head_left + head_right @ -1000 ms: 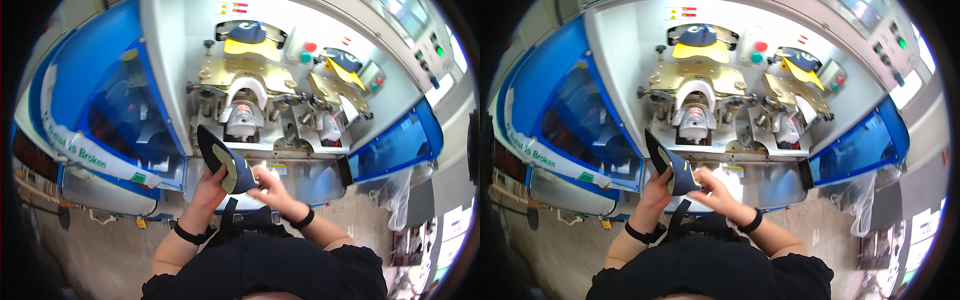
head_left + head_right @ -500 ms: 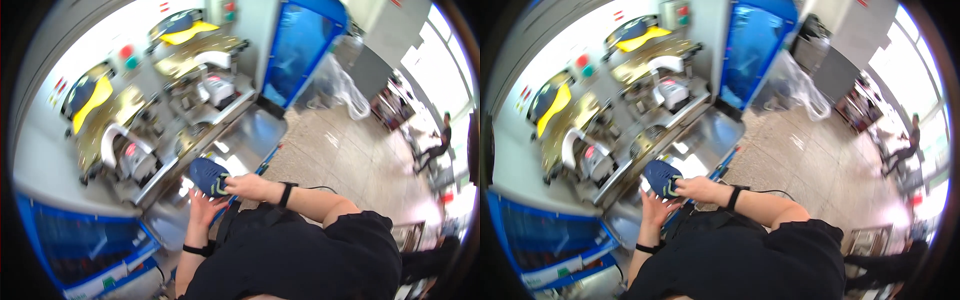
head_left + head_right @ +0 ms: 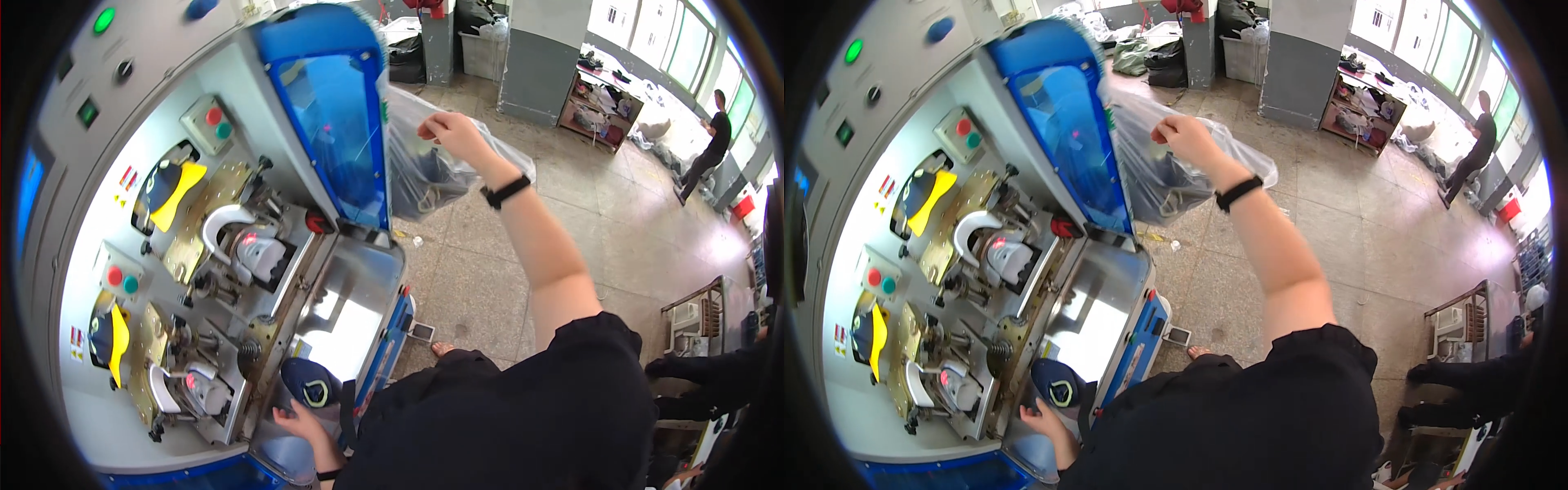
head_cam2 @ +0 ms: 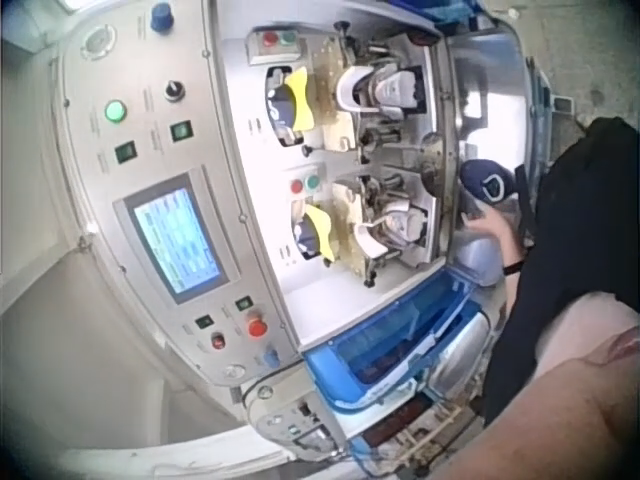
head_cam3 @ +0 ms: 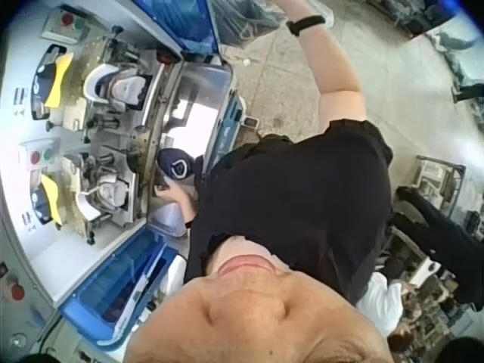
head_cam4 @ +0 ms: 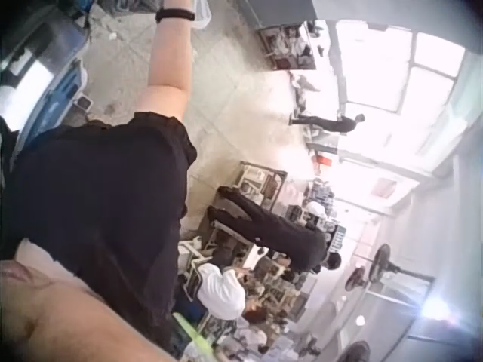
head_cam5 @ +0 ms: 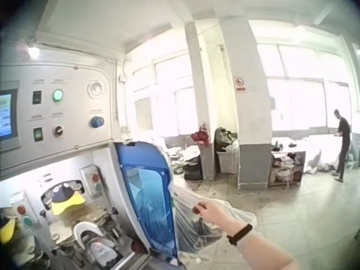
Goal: Operating a heat-setting and lasting machine for footwear production.
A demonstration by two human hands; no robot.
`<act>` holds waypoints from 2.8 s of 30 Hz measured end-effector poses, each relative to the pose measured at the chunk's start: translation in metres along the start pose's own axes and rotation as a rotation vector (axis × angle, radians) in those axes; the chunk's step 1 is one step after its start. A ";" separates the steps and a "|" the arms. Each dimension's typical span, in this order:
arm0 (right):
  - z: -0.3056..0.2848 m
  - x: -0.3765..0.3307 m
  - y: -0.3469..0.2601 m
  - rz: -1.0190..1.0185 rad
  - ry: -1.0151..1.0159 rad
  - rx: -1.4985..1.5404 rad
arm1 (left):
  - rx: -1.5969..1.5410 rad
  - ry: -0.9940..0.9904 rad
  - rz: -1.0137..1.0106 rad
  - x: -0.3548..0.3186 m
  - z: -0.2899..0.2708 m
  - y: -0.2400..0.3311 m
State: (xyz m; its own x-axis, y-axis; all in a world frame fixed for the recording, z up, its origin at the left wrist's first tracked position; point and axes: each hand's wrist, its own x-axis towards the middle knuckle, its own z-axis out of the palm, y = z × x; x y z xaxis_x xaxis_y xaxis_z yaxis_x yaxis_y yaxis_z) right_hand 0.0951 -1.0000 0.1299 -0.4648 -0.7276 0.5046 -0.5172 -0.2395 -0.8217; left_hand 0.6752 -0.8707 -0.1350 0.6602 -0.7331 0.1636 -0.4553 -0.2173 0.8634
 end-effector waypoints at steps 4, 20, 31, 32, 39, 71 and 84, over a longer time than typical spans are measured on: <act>-0.033 0.057 0.100 0.165 -0.258 -0.209 | -0.014 -0.205 0.559 -0.040 0.008 0.147; -0.037 -0.060 0.076 -0.132 -0.596 -0.362 | 0.746 -0.388 1.768 -0.176 0.220 0.425; -0.011 -0.003 0.093 0.102 -0.429 -0.091 | 0.374 -0.675 1.534 -0.174 0.192 0.423; -0.019 0.009 0.094 0.131 -0.374 -0.035 | 0.297 -0.733 1.431 -0.172 0.187 0.426; -0.054 0.011 0.012 -0.136 -0.815 0.124 | 0.007 -0.558 1.408 -0.166 0.176 0.463; -0.010 0.045 0.044 -0.376 -0.313 -0.894 | -0.408 -0.951 0.864 -0.150 0.198 0.427; -0.002 0.055 0.120 0.042 -0.986 -1.113 | -0.080 -0.784 0.951 -0.150 0.202 0.417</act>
State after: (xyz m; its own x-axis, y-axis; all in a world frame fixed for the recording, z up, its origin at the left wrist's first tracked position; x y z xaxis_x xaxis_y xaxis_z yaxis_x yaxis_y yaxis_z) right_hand 0.0062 -1.0674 0.0595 -0.0667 -0.9618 -0.2656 -0.9978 0.0641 0.0183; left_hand 0.2661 -0.9814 0.1040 -0.4623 -0.7725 0.4354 -0.5025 0.6328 0.5892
